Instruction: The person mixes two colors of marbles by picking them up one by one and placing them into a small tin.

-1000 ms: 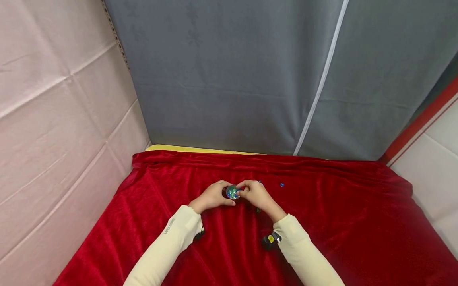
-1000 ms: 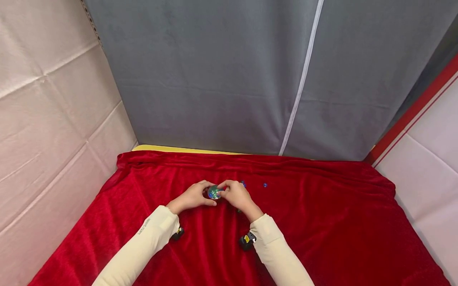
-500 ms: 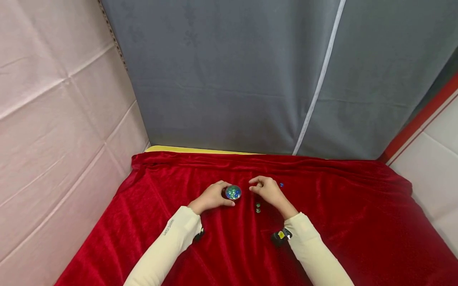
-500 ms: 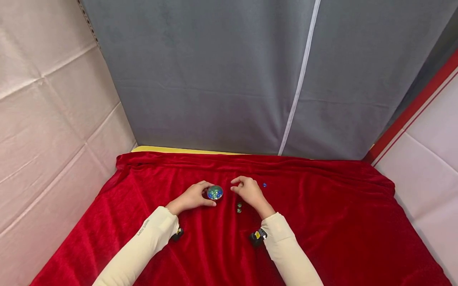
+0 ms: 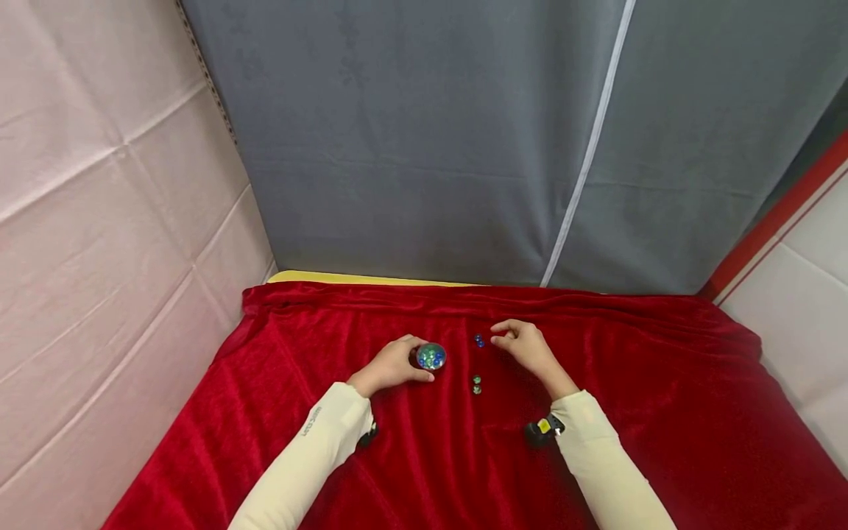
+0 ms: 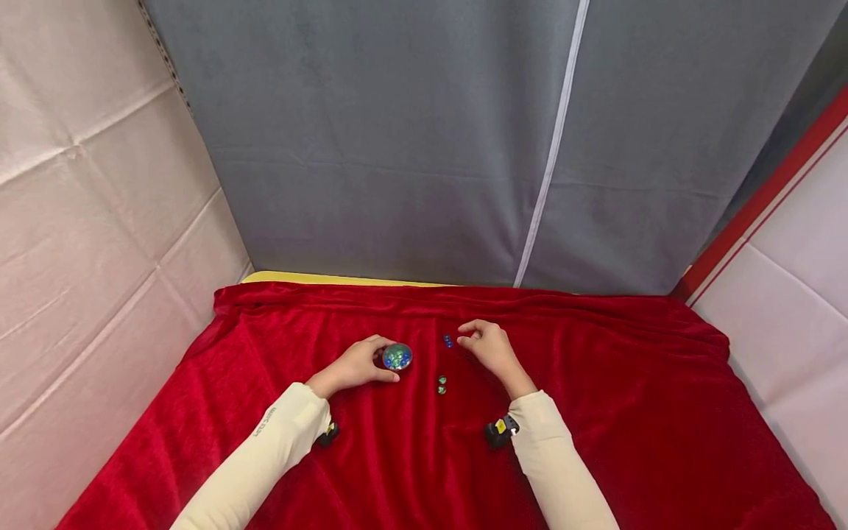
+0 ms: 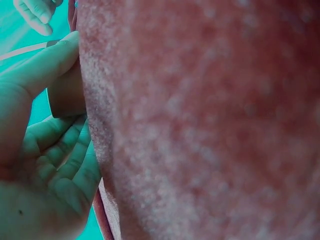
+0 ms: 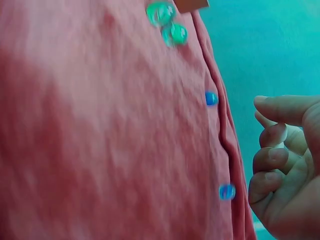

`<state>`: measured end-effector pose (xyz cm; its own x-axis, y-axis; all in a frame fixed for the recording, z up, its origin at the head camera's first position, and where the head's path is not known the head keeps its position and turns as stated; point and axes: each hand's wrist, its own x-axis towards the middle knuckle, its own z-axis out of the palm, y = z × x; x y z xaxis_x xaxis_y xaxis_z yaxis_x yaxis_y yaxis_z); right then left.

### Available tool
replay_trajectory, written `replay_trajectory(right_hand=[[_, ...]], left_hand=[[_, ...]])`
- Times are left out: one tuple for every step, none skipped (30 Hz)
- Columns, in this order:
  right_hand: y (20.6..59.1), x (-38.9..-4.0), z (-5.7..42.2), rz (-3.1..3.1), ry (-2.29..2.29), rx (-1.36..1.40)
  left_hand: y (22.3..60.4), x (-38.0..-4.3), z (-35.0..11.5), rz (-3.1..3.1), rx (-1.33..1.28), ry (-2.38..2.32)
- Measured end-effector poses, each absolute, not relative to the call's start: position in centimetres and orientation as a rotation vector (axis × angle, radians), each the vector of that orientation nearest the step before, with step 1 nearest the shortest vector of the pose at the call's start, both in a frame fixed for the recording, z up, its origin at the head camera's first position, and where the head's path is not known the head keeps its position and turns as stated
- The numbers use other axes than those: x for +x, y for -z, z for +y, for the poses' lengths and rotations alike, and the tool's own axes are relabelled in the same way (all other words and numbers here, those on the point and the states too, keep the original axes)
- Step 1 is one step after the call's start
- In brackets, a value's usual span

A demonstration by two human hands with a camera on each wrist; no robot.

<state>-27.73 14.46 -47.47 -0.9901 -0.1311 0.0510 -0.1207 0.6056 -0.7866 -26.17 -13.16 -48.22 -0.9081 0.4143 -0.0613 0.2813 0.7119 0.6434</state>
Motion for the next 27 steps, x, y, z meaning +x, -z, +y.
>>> replay_trajectory(right_hand=[[47.6, -27.8, 14.9, 2.807, 1.372, -0.213], [47.6, -27.9, 15.3, 2.810, 1.367, -0.209], [47.7, -28.0, 15.7, 2.813, 1.371, -0.201], [47.7, -28.1, 16.1, 2.816, 1.375, -0.197], [47.8, -28.2, 16.4, 2.819, 1.379, -0.186], [47.8, -28.3, 16.8, 2.820, 1.381, -0.187], [47.9, -28.4, 17.1, 2.824, 1.382, -0.177], [47.9, -28.5, 17.5, 2.824, 1.384, -0.167], [48.0, -28.5, 17.8, 2.821, 1.389, -0.154], [48.0, -28.6, 18.0, 2.816, 1.387, -0.146], [48.1, -28.6, 18.3, 2.810, 1.385, -0.130], [48.2, -28.6, 18.5, 2.805, 1.382, -0.123], [48.3, -28.5, 18.6, 2.797, 1.383, -0.108], [48.4, -28.5, 18.7, 2.792, 1.380, -0.104], [48.6, -28.5, 18.9, 2.790, 1.375, -0.104], [48.7, -28.4, 18.9, 2.791, 1.366, -0.103], [48.8, -28.4, 19.0, 2.792, 1.361, -0.100], [49.0, -28.4, 19.0, 2.792, 1.358, -0.097], [49.1, -28.4, 19.1, 2.792, 1.355, -0.093], [49.3, -28.4, 19.1, 2.793, 1.351, -0.090], [49.4, -28.4, 19.2, 2.793, 1.349, -0.087], [49.5, -28.4, 19.2, 2.791, 1.351, -0.085], [49.6, -28.4, 19.2, 2.788, 1.355, -0.083], [49.6, -28.4, 19.2, 2.785, 1.360, -0.081], [49.7, -28.4, 19.3, 2.784, 1.362, -0.079], [49.7, -28.4, 19.3, 2.783, 1.362, -0.078], [49.8, -28.4, 19.4, 2.781, 1.368, -0.071]], left_hand=[[48.3, -26.2, -13.2, 2.717, 0.557, -0.972], [48.3, -26.2, -13.2, 2.718, 0.557, -0.974], [48.3, -26.2, -13.1, 2.720, 0.557, -0.976], [48.3, -26.3, -13.1, 2.719, 0.554, -0.978], [48.3, -26.3, -13.1, 2.720, 0.555, -0.980], [48.3, -26.3, -13.1, 2.720, 0.550, -0.981], [48.4, -26.3, -13.1, 2.725, 0.560, -0.978], [48.4, -26.3, -13.1, 2.725, 0.562, -0.976], [48.4, -26.3, -13.1, 2.726, 0.564, -0.972], [48.4, -26.3, -13.1, 2.724, 0.564, -0.972], [48.4, -26.3, -13.1, 2.722, 0.561, -0.975], [48.4, -26.3, -13.1, 2.721, 0.560, -0.976], [48.4, -26.3, -13.1, 2.718, 0.559, -0.979], [48.3, -26.2, -13.2, 2.714, 0.547, -0.985], [48.4, -26.2, -13.2, 2.715, 0.548, -0.986], [48.4, -26.2, -13.2, 2.717, 0.555, -0.985], [48.4, -26.2, -13.2, 2.718, 0.555, -0.984], [48.4, -26.2, -13.2, 2.720, 0.556, -0.983], [48.4, -26.2, -13.2, 2.720, 0.557, -0.981], [48.4, -26.2, -13.2, 2.721, 0.556, -0.982], [48.4, -26.2, -13.2, 2.721, 0.558, -0.981], [48.4, -26.2, -13.2, 2.718, 0.554, -0.983], [48.4, -26.1, -13.2, 2.715, 0.545, -0.986], [48.4, -26.1, -13.2, 2.714, 0.546, -0.987], [48.4, -26.1, -13.2, 2.712, 0.545, -0.988], [48.3, -26.1, -13.2, 2.713, 0.547, -0.990], [48.3, -26.1, -13.2, 2.712, 0.548, -0.989]])
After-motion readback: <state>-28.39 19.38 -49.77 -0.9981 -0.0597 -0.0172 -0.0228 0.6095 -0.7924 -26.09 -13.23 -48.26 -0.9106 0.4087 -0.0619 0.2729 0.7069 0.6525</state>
